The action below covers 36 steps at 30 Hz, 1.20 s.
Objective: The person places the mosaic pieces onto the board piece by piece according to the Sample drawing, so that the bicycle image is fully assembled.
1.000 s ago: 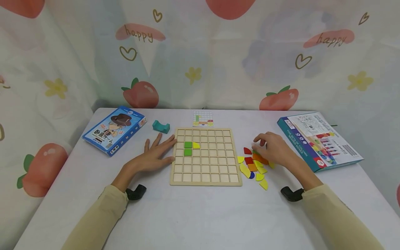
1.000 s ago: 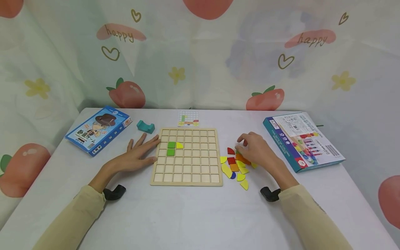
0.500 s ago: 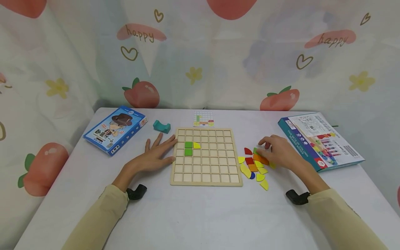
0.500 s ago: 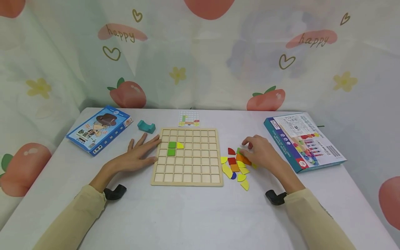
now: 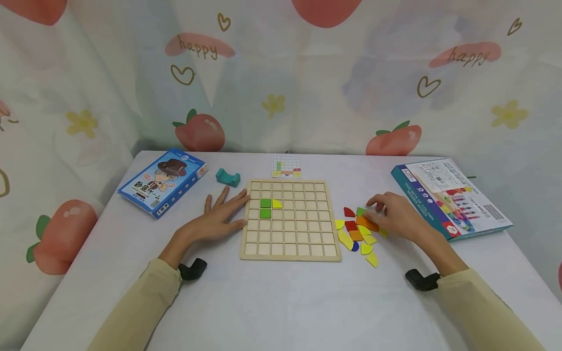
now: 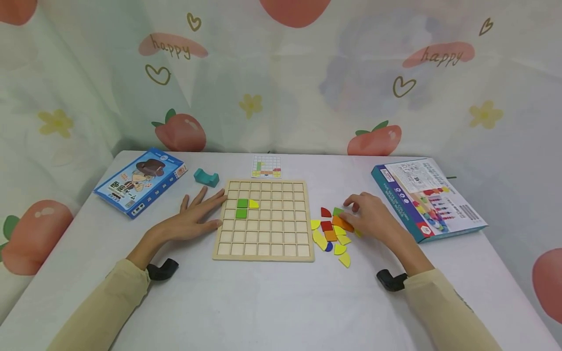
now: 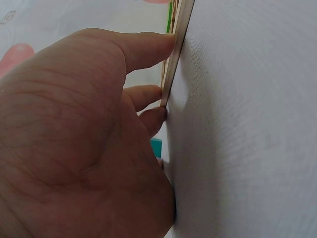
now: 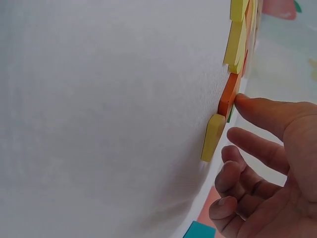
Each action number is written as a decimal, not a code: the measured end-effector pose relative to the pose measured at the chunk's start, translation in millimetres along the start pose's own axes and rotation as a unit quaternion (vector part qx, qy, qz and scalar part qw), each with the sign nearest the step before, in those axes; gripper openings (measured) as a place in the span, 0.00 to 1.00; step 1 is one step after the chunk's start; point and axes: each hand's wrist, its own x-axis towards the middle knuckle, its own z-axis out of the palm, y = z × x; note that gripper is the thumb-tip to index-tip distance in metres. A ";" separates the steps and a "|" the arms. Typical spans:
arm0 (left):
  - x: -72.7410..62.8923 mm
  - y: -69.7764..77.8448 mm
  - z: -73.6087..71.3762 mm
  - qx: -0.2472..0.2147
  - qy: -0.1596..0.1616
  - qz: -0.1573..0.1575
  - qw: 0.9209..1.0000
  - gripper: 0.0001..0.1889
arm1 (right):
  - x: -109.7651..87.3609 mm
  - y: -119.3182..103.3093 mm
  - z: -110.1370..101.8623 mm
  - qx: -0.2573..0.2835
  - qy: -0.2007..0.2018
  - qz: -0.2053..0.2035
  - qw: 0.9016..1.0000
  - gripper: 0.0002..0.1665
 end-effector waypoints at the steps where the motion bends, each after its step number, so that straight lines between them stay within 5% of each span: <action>1: 0.1 0.2 -0.3 0.001 0.000 0.000 1.000 0.39 | -0.4 0.6 0.0 0.002 0.000 0.000 1.000 0.22; 36: -0.6 0.4 -0.4 -0.005 0.000 -0.001 1.000 0.39 | 1.3 6.9 1.3 0.003 -0.001 -0.003 1.000 0.20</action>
